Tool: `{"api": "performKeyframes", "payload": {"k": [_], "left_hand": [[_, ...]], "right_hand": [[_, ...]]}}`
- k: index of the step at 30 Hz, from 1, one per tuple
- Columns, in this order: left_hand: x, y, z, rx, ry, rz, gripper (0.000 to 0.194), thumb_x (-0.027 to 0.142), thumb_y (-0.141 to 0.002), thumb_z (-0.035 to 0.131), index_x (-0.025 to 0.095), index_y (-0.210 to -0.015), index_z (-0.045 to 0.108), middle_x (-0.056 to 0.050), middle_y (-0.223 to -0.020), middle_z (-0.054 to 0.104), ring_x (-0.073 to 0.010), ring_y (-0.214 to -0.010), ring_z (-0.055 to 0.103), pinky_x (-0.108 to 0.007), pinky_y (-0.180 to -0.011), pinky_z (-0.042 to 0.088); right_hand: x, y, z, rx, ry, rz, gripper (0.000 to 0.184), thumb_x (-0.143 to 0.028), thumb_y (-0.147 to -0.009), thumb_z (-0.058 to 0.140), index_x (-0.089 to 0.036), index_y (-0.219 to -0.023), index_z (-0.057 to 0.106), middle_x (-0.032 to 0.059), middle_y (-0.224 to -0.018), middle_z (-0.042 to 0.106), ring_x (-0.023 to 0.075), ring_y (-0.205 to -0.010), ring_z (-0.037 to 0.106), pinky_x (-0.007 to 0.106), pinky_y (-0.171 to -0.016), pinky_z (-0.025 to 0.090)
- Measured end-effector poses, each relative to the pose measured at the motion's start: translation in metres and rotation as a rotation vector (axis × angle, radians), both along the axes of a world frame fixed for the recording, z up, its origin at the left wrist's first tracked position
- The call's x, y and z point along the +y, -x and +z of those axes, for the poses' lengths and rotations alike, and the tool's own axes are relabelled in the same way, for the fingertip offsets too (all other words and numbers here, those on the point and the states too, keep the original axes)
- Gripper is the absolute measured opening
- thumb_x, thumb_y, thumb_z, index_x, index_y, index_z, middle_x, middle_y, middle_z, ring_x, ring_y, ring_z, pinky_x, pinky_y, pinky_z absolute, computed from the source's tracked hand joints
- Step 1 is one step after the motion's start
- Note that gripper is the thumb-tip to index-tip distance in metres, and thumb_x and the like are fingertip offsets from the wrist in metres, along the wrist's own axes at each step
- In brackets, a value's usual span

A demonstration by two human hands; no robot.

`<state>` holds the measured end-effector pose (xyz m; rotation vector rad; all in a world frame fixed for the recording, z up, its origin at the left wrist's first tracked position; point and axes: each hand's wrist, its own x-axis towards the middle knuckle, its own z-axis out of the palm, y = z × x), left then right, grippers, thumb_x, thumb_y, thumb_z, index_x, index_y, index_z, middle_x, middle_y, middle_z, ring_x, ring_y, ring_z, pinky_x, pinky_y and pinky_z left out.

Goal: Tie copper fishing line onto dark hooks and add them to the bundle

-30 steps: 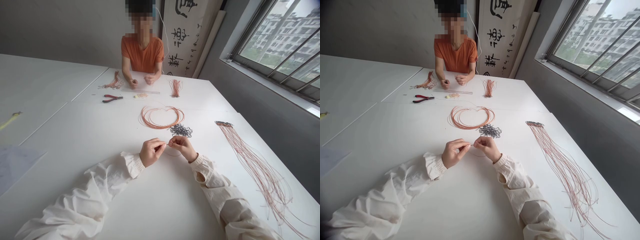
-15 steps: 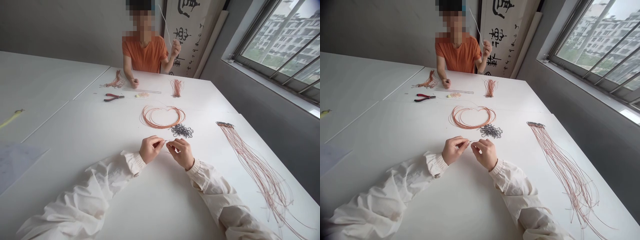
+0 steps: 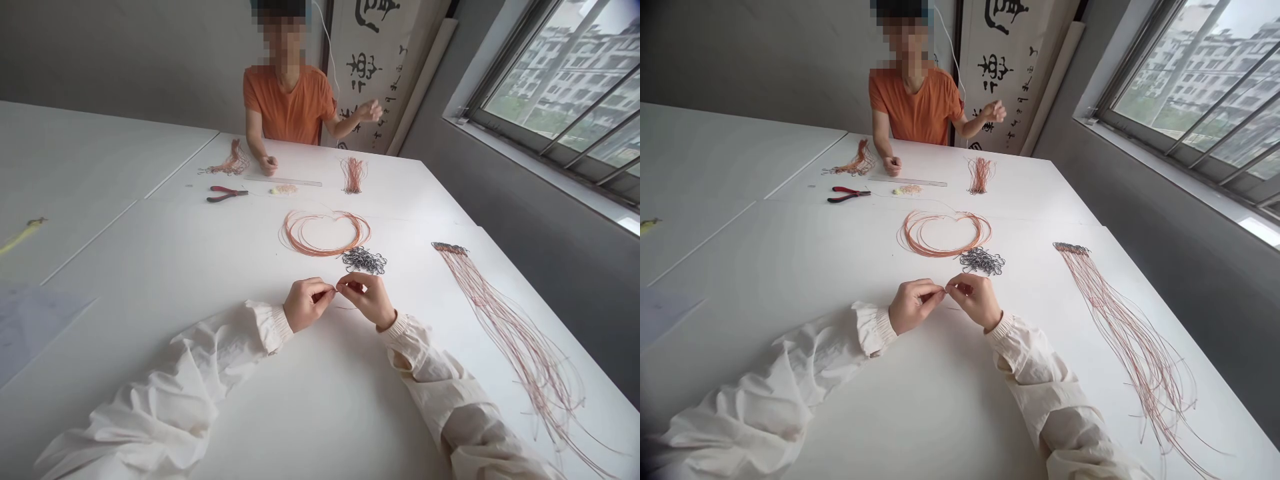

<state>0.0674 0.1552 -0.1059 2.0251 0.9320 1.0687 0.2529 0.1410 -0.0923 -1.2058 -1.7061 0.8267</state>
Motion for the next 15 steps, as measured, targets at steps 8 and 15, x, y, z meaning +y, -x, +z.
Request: {"api": "performKeyframes", "payload": {"k": [8, 15], "left_hand": [[-0.0025, 0.0012, 0.0029, -0.084, 0.062, -0.029, 0.021, 0.028, -0.088, 0.061, 0.014, -0.079, 0.074, -0.002, -0.065, 0.059, -0.0098, -0.054, 0.050, -0.022, -0.051, 0.043], [-0.0035, -0.0002, 0.0062, -0.180, 0.173, -0.033, 0.025, 0.033, -0.088, 0.062, 0.013, -0.077, 0.073, -0.001, -0.064, 0.057, -0.0076, -0.046, 0.050, -0.021, -0.045, 0.043]], "right_hand": [[0.0089, -0.0055, -0.0005, 0.254, 0.263, 0.099, 0.022, -0.036, -0.079, 0.068, -0.015, -0.074, 0.065, 0.0006, -0.063, 0.057, 0.0101, -0.054, 0.043, 0.024, -0.050, 0.031], [0.0069, 0.0000, -0.0076, 0.374, 0.355, 0.168, 0.030, -0.044, -0.077, 0.069, -0.015, -0.080, 0.061, -0.0046, -0.054, 0.045, 0.0074, -0.048, 0.033, 0.023, -0.045, 0.024]]}}
